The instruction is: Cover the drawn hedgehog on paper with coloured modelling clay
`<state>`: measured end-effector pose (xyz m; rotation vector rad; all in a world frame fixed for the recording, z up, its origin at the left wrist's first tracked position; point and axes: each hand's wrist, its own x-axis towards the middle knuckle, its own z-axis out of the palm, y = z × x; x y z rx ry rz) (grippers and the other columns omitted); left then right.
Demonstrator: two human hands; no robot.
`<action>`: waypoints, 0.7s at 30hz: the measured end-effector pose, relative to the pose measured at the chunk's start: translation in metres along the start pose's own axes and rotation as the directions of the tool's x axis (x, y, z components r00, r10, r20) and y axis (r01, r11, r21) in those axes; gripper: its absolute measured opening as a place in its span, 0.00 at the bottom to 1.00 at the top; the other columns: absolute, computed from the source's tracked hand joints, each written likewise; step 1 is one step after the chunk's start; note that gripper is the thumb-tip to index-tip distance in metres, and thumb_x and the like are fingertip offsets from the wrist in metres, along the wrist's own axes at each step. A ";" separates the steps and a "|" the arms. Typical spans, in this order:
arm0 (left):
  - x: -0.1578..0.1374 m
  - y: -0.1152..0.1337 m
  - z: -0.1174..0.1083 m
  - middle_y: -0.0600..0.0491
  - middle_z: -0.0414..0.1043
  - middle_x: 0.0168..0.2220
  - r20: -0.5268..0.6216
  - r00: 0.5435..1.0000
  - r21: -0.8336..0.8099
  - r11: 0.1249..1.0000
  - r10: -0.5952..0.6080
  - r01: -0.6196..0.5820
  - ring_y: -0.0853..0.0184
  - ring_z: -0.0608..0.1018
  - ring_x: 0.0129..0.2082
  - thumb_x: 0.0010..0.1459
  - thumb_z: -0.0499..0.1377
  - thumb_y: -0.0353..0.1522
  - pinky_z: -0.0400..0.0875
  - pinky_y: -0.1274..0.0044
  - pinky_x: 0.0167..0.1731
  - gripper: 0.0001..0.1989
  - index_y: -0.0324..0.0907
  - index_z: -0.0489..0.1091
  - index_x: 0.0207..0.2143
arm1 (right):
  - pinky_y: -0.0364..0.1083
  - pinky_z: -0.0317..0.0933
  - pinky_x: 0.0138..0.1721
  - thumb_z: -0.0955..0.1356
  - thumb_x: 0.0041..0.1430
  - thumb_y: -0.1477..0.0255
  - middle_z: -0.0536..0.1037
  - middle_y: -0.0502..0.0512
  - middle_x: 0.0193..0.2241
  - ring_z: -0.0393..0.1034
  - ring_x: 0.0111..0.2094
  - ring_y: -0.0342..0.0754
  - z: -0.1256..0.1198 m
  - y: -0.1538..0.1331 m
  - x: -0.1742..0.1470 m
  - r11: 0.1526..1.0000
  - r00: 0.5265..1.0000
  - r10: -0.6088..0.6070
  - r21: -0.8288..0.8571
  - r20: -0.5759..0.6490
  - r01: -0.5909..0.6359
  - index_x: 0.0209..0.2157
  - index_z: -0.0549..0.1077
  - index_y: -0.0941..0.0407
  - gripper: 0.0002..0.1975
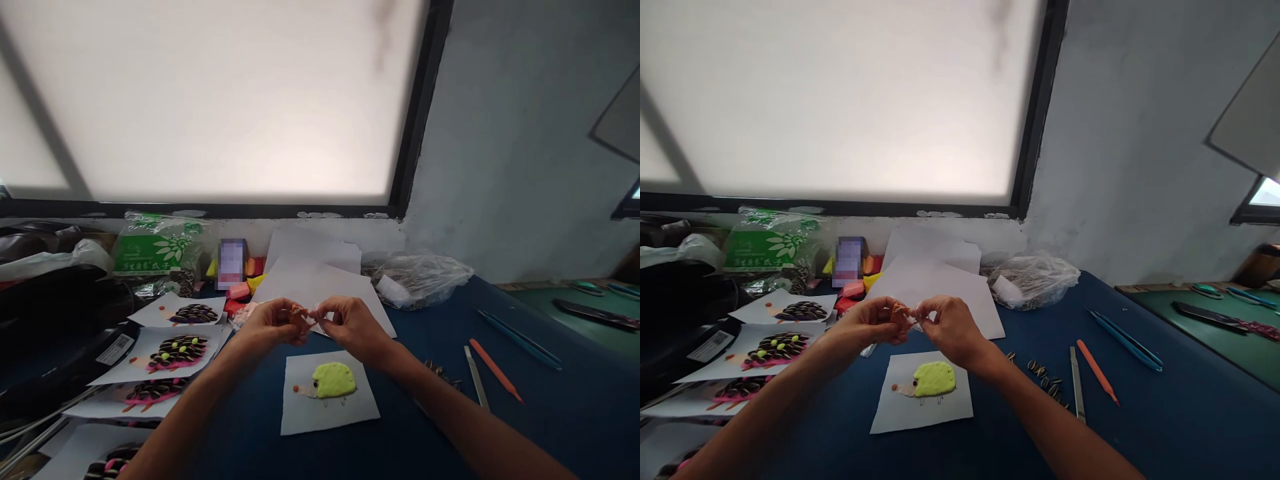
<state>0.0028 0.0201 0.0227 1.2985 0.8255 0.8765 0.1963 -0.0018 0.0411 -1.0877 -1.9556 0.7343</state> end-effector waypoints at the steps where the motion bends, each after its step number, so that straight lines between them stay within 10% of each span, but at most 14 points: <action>1: 0.000 0.000 0.000 0.51 0.79 0.33 -0.003 1.000 0.005 1.000 -0.007 0.007 0.65 0.81 0.33 0.44 0.72 0.32 0.75 0.72 0.38 0.16 0.38 0.71 0.35 | 0.40 0.53 0.23 0.67 0.57 0.77 0.75 0.51 0.27 0.58 0.21 0.39 -0.001 0.000 0.000 1.000 1.000 0.001 -0.004 0.005 -0.001 0.32 0.80 0.58 0.08; 21: 0.001 -0.004 0.007 0.53 0.78 0.27 -0.074 0.997 -0.046 0.999 0.006 -0.010 0.68 0.79 0.23 0.42 0.73 0.42 0.74 0.78 0.26 0.22 0.37 0.70 0.32 | 0.40 0.55 0.26 0.70 0.56 0.75 0.75 0.49 0.28 0.61 0.24 0.40 0.000 0.001 0.001 0.999 1.000 -0.022 -0.039 0.019 0.022 0.31 0.78 0.57 0.02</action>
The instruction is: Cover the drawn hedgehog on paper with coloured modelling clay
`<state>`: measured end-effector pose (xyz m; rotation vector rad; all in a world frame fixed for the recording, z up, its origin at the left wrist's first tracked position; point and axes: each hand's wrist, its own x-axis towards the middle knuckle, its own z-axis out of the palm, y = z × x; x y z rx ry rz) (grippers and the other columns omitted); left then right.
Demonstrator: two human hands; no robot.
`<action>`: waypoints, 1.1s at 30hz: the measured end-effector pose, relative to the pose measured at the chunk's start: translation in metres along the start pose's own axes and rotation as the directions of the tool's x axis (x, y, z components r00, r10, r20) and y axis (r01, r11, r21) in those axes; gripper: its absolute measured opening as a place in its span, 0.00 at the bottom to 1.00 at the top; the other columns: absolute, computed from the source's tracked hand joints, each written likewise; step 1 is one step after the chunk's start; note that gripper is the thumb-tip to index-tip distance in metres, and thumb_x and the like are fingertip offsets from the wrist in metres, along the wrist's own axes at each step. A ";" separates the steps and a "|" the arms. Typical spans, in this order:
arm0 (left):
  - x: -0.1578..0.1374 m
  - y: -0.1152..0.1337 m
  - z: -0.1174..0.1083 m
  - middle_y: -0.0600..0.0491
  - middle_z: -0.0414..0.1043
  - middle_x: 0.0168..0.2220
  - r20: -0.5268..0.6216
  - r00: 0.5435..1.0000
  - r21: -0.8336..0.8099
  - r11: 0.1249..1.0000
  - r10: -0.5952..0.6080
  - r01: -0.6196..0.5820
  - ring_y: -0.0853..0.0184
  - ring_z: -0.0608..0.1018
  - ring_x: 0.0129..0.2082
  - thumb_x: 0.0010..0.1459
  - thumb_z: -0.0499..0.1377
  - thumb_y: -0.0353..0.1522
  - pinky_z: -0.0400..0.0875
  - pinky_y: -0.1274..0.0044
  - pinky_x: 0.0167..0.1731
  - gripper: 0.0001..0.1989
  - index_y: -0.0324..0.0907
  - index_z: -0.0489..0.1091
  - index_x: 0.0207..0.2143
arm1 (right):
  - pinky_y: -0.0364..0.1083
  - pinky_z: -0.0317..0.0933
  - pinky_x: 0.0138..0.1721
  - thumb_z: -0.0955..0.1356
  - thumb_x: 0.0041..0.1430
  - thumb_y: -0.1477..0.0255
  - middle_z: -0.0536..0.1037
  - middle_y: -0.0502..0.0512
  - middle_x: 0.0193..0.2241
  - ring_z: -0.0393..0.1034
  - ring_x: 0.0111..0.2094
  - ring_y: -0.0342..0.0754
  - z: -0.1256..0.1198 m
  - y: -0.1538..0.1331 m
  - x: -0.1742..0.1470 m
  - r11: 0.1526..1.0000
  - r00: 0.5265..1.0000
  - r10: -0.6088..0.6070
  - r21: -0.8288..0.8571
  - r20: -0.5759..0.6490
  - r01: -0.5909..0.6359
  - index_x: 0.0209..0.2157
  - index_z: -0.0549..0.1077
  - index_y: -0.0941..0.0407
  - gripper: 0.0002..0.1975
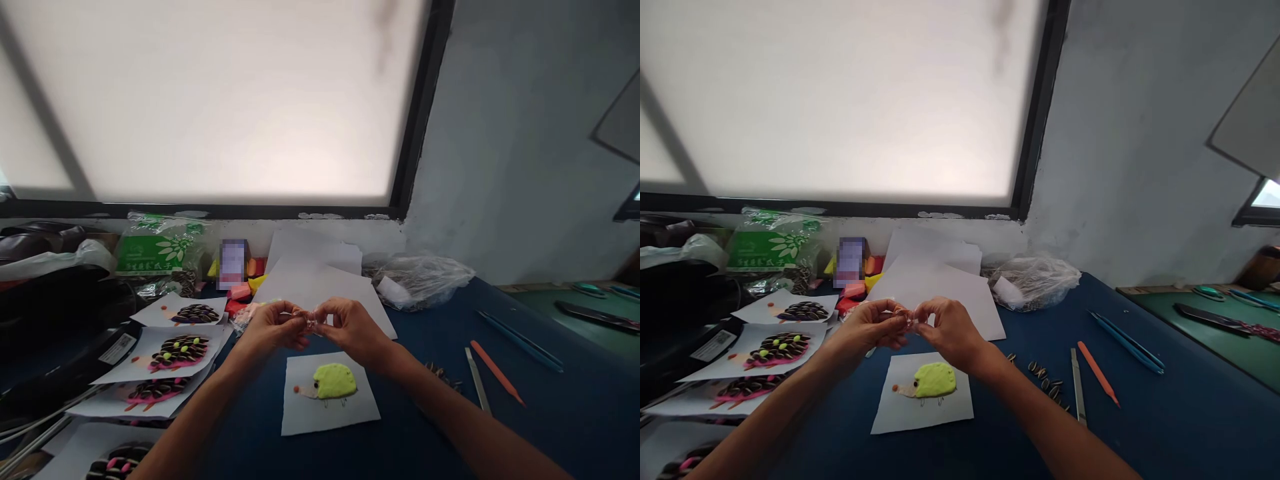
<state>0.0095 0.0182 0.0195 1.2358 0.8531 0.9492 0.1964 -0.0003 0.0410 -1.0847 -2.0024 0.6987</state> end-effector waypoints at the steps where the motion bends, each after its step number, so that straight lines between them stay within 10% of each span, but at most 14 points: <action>1: 0.000 0.000 0.000 0.53 0.78 0.27 0.005 1.000 -0.030 1.000 0.010 -0.010 0.68 0.80 0.24 0.42 0.74 0.40 0.76 0.76 0.29 0.22 0.37 0.70 0.32 | 0.40 0.56 0.27 0.70 0.55 0.76 0.75 0.50 0.29 0.62 0.25 0.41 0.001 0.000 0.000 1.000 1.000 -0.002 -0.011 -0.013 0.002 0.31 0.78 0.58 0.02; 8: -0.002 0.006 0.008 0.55 0.77 0.28 0.004 0.999 -0.097 0.994 0.045 -0.044 0.67 0.80 0.30 0.36 0.75 0.30 0.75 0.74 0.38 0.20 0.37 0.71 0.32 | 0.40 0.56 0.27 0.70 0.55 0.78 0.75 0.49 0.29 0.61 0.24 0.40 -0.002 0.003 0.000 1.000 1.000 -0.018 -0.023 -0.018 0.017 0.32 0.78 0.57 0.04; 22: -0.004 0.008 0.014 0.52 0.77 0.24 -0.127 0.992 0.042 0.999 -0.015 0.020 0.67 0.79 0.21 0.34 0.74 0.45 0.76 0.77 0.26 0.27 0.37 0.69 0.30 | 0.41 0.55 0.25 0.71 0.55 0.71 0.76 0.50 0.28 0.64 0.26 0.42 0.007 0.003 -0.001 1.000 0.998 0.011 0.024 -0.063 -0.009 0.29 0.77 0.56 0.04; 33: -0.002 0.011 -0.005 0.49 0.80 0.31 0.012 0.998 -0.029 0.997 -0.066 0.066 0.66 0.82 0.26 0.37 0.75 0.42 0.78 0.76 0.32 0.27 0.37 0.71 0.36 | 0.39 0.55 0.19 0.70 0.54 0.64 0.76 0.52 0.30 0.65 0.23 0.41 0.003 0.011 0.006 0.946 0.996 0.085 0.315 0.007 -0.083 0.29 0.75 0.59 0.11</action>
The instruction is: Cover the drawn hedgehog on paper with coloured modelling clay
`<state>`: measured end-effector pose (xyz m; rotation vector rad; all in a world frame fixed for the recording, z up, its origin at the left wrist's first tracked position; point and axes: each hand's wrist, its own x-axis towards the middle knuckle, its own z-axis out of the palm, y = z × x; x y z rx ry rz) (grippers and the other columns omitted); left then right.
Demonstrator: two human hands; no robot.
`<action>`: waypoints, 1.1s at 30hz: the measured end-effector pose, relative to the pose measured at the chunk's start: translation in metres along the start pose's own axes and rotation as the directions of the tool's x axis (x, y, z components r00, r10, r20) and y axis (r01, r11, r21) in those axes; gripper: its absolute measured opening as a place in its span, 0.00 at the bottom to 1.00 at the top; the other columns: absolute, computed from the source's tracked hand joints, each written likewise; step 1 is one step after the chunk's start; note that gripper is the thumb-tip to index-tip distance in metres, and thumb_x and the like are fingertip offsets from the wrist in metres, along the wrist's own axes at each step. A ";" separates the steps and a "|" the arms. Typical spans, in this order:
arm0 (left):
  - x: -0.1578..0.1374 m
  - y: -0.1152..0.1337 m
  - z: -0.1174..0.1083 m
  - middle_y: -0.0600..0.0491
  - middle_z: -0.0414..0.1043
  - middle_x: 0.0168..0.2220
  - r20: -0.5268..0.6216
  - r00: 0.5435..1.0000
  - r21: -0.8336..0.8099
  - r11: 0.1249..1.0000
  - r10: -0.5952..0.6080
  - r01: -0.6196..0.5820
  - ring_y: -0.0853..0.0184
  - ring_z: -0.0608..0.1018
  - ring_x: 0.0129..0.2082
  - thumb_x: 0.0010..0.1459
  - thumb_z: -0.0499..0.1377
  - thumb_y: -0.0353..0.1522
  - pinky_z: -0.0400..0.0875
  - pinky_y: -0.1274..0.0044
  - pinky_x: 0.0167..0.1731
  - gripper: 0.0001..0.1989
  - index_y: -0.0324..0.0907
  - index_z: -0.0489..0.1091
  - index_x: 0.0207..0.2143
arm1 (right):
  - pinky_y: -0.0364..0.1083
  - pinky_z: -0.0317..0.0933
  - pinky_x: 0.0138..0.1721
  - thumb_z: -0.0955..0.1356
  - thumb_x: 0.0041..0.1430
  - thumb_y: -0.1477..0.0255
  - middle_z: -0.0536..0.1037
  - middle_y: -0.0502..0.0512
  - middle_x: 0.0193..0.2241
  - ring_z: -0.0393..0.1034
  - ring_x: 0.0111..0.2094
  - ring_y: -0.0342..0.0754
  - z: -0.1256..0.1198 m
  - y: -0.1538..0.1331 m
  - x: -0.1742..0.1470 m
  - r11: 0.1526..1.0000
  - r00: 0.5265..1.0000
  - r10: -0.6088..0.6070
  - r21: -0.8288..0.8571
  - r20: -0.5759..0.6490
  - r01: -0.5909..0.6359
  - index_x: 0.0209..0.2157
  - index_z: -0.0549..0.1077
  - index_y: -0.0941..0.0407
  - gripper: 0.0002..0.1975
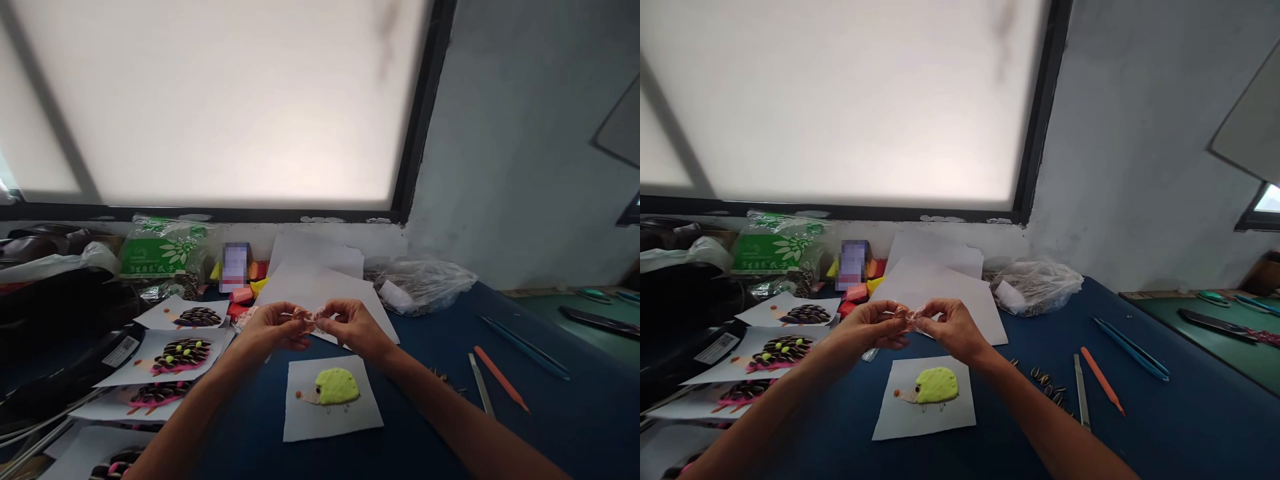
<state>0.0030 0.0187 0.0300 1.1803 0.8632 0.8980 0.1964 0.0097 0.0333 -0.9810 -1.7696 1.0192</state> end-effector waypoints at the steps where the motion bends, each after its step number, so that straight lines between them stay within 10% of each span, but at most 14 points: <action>1: 0.000 0.000 -0.001 0.49 0.80 0.31 0.001 1.000 0.004 1.000 -0.001 0.001 0.66 0.82 0.26 0.38 0.75 0.43 0.78 0.76 0.31 0.27 0.37 0.71 0.36 | 0.39 0.56 0.19 0.70 0.53 0.63 0.76 0.53 0.31 0.66 0.24 0.41 -0.001 0.001 0.001 1.000 1.000 0.005 0.021 0.004 -0.005 0.29 0.75 0.59 0.12; 33: 0.000 -0.008 0.003 0.49 0.80 0.31 -0.017 1.000 0.059 0.998 0.010 -0.009 0.62 0.83 0.27 0.44 0.73 0.40 0.77 0.75 0.30 0.29 0.39 0.67 0.44 | 0.39 0.52 0.19 0.73 0.52 0.61 0.75 0.50 0.25 0.56 0.19 0.38 0.005 0.000 -0.005 0.998 0.999 -0.026 -0.050 0.024 0.027 0.30 0.79 0.59 0.14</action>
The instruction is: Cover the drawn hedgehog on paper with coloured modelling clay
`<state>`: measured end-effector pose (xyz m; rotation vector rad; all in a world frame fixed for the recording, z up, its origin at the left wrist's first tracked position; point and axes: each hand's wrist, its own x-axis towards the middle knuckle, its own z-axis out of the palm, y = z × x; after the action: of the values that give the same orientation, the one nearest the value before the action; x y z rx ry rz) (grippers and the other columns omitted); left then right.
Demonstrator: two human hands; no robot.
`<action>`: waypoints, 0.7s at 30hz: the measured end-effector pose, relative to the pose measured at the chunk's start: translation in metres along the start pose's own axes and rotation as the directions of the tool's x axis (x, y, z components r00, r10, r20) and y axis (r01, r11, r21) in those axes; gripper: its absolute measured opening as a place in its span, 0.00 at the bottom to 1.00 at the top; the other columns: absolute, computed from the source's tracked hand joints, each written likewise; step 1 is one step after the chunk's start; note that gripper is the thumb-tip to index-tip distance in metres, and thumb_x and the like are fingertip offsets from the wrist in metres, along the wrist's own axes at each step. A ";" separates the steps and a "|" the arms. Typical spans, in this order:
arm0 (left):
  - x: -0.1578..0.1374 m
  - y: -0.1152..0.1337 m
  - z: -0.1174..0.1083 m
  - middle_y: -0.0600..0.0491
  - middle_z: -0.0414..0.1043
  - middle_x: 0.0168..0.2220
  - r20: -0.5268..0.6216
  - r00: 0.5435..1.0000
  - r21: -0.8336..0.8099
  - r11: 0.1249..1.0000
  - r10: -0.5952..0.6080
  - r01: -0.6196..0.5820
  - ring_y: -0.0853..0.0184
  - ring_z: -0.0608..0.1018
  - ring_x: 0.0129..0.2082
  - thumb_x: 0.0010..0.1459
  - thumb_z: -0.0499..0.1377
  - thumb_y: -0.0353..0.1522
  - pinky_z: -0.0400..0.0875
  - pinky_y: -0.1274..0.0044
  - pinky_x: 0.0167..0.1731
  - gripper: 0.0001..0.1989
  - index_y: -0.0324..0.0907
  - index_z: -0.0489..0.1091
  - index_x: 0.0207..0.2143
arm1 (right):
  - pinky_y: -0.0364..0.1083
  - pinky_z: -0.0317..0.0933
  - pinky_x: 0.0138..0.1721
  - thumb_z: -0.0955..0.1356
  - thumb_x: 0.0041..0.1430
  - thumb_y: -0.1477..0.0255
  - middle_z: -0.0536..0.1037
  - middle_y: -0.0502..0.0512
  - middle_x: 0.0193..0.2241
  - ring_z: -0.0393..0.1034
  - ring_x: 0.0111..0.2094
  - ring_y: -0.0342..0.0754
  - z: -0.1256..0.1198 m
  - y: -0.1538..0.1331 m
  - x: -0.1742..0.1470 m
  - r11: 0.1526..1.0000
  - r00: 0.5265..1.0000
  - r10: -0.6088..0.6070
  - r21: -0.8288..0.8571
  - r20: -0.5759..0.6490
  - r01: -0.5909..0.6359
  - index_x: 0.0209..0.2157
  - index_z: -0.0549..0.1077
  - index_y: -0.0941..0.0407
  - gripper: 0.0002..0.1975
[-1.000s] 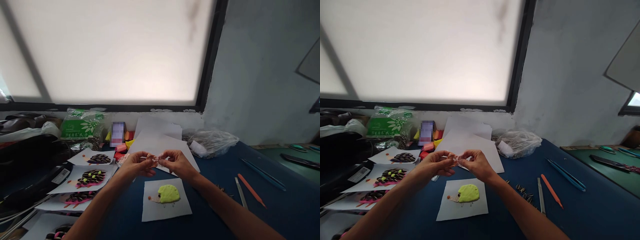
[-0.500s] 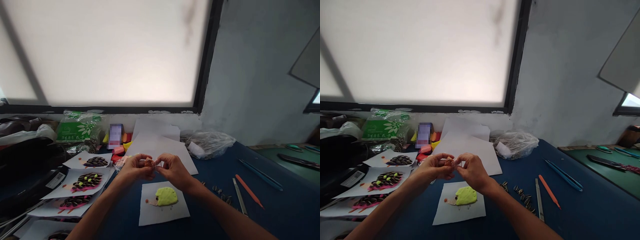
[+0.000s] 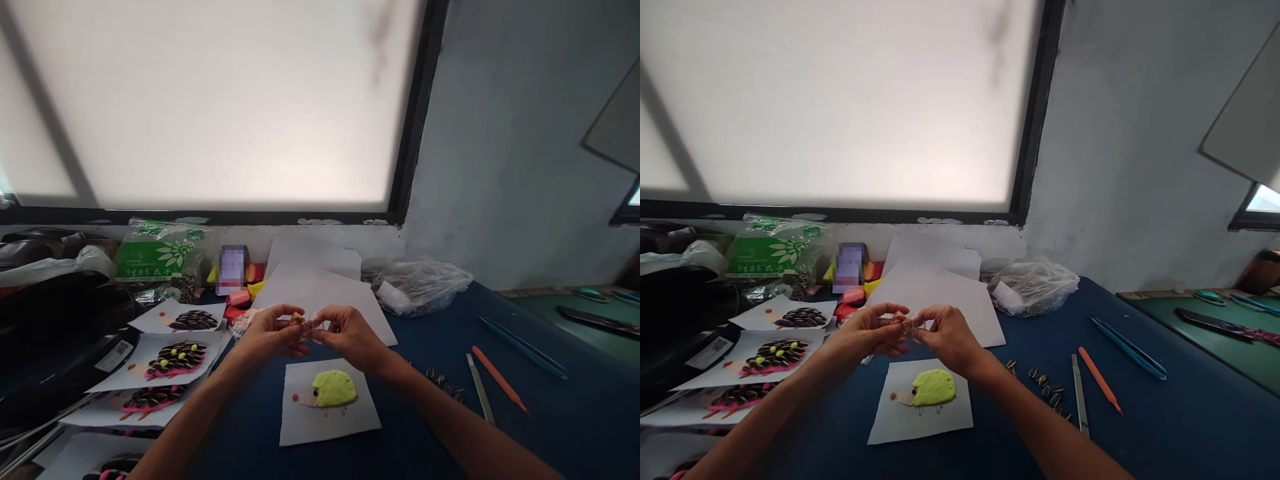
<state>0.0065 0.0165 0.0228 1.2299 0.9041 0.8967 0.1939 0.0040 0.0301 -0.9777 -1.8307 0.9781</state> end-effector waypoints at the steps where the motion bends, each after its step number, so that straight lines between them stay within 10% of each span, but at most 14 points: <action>1: 0.000 0.001 0.002 0.49 0.80 0.31 -0.013 1.000 0.009 1.000 0.000 0.000 0.62 0.83 0.26 0.43 0.73 0.41 0.77 0.75 0.29 0.29 0.39 0.68 0.43 | 0.40 0.52 0.20 0.73 0.53 0.62 0.76 0.50 0.26 0.57 0.19 0.38 0.001 0.001 -0.001 1.000 1.000 -0.007 -0.015 -0.011 0.006 0.30 0.79 0.58 0.12; 21: 0.004 0.000 -0.004 0.48 0.80 0.32 -0.047 0.999 -0.022 0.999 0.028 -0.029 0.65 0.82 0.25 0.42 0.74 0.43 0.78 0.77 0.27 0.28 0.38 0.68 0.40 | 0.38 0.58 0.20 0.71 0.54 0.68 0.74 0.51 0.23 0.67 0.22 0.42 -0.006 0.006 0.004 1.000 0.998 0.029 0.007 -0.060 -0.029 0.29 0.76 0.59 0.07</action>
<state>0.0044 0.0221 0.0220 1.2091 0.9131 0.9594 0.1998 0.0115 0.0281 -1.0218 -1.7681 0.9609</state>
